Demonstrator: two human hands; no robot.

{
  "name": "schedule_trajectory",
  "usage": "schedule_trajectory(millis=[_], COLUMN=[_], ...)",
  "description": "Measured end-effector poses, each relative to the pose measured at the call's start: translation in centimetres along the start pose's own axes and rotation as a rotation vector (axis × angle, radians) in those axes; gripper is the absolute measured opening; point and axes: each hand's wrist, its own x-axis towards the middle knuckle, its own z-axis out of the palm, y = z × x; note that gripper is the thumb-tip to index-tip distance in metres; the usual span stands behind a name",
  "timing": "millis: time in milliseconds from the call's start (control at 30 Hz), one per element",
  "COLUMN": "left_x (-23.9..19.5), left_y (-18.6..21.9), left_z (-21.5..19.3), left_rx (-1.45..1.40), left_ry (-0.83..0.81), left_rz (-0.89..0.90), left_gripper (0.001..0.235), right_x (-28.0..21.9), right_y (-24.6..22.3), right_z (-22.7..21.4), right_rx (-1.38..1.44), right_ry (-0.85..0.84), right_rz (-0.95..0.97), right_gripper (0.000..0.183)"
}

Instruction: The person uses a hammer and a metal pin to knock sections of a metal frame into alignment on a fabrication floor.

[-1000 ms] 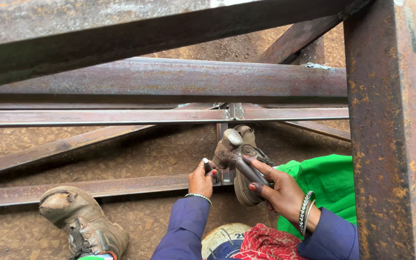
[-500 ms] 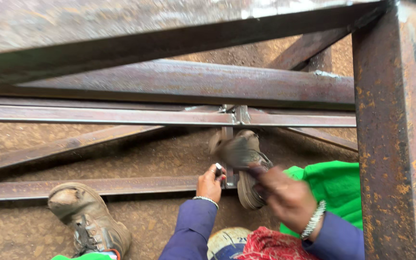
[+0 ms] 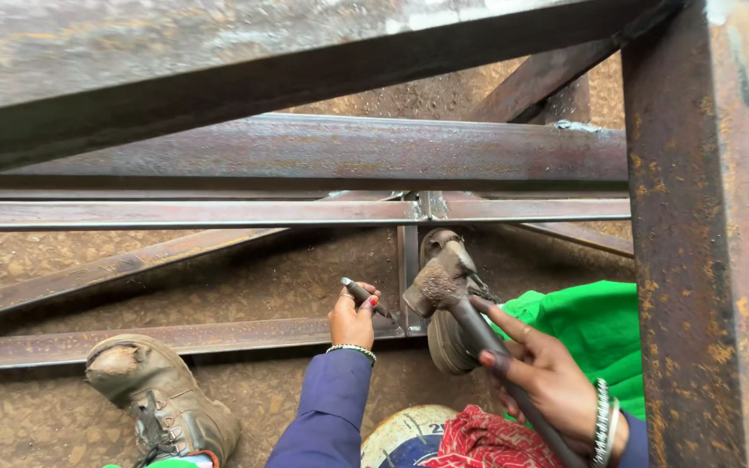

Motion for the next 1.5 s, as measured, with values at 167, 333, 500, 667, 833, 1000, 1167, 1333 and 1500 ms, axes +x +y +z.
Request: schedule_trajectory(millis=[167,333,500,667,833,1000,1167,1333,1500], left_x=[-0.2,-0.7,-0.8,-1.3,-2.5,-3.8,-5.1,-5.1,-3.9], left_y=[-2.6,-3.2,-2.9,-2.0,-1.1,-0.1,1.5,1.2,-1.6], left_z=[1.2,1.4,1.4,1.3,0.1,-0.4,-0.7,-0.6,0.1], left_rx=[0.008,0.032,0.02,0.01,0.091,0.083,0.158,0.182,0.377], left_ry=[0.003,0.061,0.107,0.081,-0.076,-0.175,-0.16,-0.172,-0.105], left_rz=[-0.069,-0.04,-0.051,-0.042,-0.014,0.089,0.137,0.108,0.275], left_gripper=[0.017,0.016,0.018,0.019,0.02,0.021,0.022,0.021,0.038], right_x=[0.0,0.6,1.1,1.3,1.2,1.0,0.1,-1.7,-0.8], right_y=[0.1,0.0,0.4,0.4,0.5,1.1,0.4,-2.9,-3.1], right_z=[-0.2,-0.2,-0.3,-0.4,0.0,0.2,1.4,2.7,3.0], right_rx=[0.143,0.148,0.146,0.13,0.124,0.079,-0.276,-0.682,-1.013], right_ry=[0.005,0.045,0.071,0.079,0.081,0.035,0.078,0.04,-0.075], right_rz=[0.106,0.126,0.108,0.132,0.142,0.072,-0.091,-0.991,-0.988], right_gripper=[0.077,0.078,0.076,0.075,0.075,0.082,0.09,0.075,0.08])
